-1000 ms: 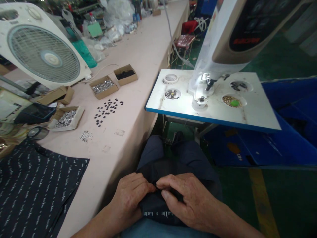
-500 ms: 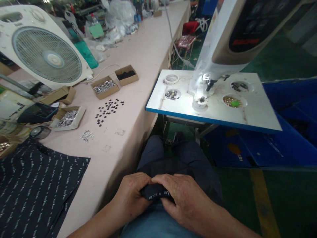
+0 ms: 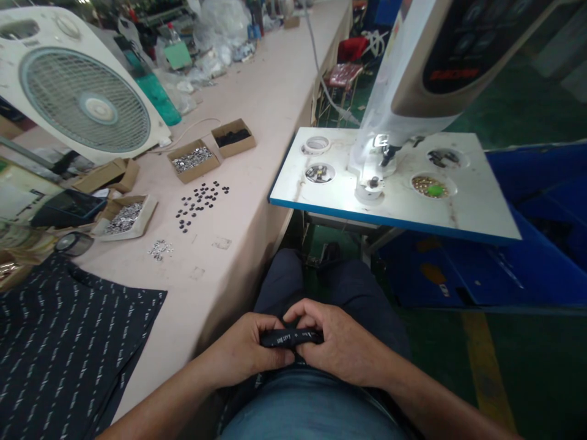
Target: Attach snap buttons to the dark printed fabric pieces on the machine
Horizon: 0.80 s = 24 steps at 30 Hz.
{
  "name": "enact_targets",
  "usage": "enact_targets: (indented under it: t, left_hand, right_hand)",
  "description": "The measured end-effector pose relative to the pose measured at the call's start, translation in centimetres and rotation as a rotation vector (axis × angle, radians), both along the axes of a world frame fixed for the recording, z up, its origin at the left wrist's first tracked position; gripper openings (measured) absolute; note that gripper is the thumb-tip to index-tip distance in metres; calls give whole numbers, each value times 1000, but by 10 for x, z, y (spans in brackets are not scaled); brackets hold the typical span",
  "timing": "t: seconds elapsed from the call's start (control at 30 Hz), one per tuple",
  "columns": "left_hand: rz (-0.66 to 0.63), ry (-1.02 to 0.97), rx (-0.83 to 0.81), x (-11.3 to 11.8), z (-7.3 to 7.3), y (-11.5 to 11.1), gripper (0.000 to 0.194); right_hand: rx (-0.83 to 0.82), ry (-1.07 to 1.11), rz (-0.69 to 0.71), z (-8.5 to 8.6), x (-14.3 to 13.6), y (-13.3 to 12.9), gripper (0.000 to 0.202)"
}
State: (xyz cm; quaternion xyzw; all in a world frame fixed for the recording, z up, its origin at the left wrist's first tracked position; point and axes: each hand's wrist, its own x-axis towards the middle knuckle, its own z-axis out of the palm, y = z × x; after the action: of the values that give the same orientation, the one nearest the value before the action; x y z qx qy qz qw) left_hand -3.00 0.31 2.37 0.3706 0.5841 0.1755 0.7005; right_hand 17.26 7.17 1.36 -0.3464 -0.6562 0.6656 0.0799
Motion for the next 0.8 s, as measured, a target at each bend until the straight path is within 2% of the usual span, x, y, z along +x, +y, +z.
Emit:
enact_targets:
  t: [0.17, 0.53, 0.8]
  left_hand:
    - [24, -52, -52, -2, 2, 1, 27]
    - [-10, -47, -36, -2, 0, 3, 25]
    - [63, -18, -44, 1, -9, -3, 26]
  right_hand:
    - [-103, 37, -23, -6, 0, 1, 34]
    - [-357, 108, -139, -18, -4, -6, 39]
    - [-338, 69, -191, -25, -6, -9, 40]
